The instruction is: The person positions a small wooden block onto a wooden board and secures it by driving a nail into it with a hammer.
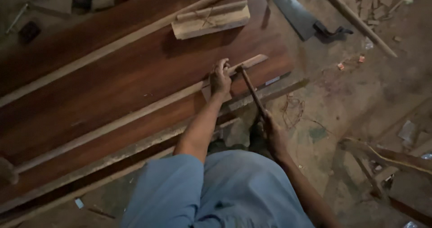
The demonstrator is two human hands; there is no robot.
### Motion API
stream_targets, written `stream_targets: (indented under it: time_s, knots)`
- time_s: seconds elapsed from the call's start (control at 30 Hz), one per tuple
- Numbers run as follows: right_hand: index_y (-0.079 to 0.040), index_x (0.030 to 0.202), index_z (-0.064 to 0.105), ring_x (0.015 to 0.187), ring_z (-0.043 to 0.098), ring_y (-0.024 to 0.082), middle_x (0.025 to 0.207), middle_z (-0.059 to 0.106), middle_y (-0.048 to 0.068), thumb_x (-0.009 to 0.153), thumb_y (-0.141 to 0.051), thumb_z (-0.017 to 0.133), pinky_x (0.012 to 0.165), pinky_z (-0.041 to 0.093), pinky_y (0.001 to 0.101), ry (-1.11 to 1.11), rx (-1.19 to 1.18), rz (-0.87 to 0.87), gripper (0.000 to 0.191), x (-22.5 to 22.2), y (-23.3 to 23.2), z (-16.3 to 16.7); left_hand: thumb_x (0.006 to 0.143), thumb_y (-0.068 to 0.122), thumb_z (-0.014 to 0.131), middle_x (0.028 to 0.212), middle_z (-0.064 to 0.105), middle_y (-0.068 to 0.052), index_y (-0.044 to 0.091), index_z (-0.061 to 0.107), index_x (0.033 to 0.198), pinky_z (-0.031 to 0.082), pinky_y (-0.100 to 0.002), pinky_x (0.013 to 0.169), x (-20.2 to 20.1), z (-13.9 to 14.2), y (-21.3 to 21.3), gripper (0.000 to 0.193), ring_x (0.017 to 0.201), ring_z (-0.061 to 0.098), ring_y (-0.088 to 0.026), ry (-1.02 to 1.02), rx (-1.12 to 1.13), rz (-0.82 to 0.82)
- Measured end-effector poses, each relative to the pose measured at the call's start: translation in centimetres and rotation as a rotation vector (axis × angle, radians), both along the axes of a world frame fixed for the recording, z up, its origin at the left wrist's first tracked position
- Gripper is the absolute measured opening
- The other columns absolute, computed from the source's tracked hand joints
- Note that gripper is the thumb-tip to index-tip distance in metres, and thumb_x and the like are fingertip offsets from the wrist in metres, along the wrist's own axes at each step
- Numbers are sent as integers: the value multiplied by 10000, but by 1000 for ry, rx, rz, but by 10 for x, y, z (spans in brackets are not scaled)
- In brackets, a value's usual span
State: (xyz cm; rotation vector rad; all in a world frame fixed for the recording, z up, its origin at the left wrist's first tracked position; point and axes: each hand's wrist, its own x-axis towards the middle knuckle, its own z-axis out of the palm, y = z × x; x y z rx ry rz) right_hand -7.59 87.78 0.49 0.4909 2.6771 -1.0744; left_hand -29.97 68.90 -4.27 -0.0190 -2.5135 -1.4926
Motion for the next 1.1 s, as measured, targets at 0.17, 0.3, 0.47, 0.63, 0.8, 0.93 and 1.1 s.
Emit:
stream_targets:
  time_s: [0.17,0.3,0.47,0.63,0.8,0.93,1.1]
  knots:
    - [-77,1354,640,990,696,424,1094,728,244,1009,-150,610,788,531,464,235,-18,-57,354,32,12,-20,963,10,593,1095,698,-113,62,647,1207,541,-450,904,1,-12,-7,255,1045,666,-323,-38,108,-49]
    - [-24,1202,666,841,738,330,937,747,220,1023,-193,614,741,562,405,128,-236,-291,252,62,32,-56,1006,43,612,1112,664,-114,88,621,1175,519,-416,963,7,-28,-19,176,1085,630,-307,402,45,-30]
    - [-4,1183,674,871,721,282,974,765,191,927,-140,666,781,578,385,285,-293,-250,290,81,53,-67,1042,100,629,1073,703,-130,68,692,1119,535,-455,938,83,-24,-65,105,1018,666,-325,427,-163,-44]
    - [-64,1153,698,844,721,294,933,750,175,876,-156,699,775,561,403,183,-121,-311,292,83,58,-32,1042,185,640,1069,704,-147,69,720,1077,546,-497,945,153,-18,-90,145,985,684,-348,392,-441,-226]
    - [-91,1172,663,861,717,323,937,734,165,903,-211,708,748,551,417,162,-212,-244,298,72,57,-23,990,260,645,1186,653,-188,79,708,1166,517,-535,983,127,-42,-93,261,1095,633,-385,-117,-635,-379]
    - [-62,1116,684,880,681,329,950,715,168,914,-233,727,778,532,424,219,-193,-126,268,29,63,-46,948,320,649,1280,613,-222,87,699,1238,495,-565,1013,116,-47,-114,375,1184,591,-414,-22,-558,-199]
    - [-50,1073,727,921,697,292,964,723,154,924,-237,710,845,546,388,283,-202,48,240,-75,65,-51,903,398,686,1448,478,-228,14,541,1449,384,-583,1096,111,-13,-163,683,1344,424,-432,-159,-753,-34]
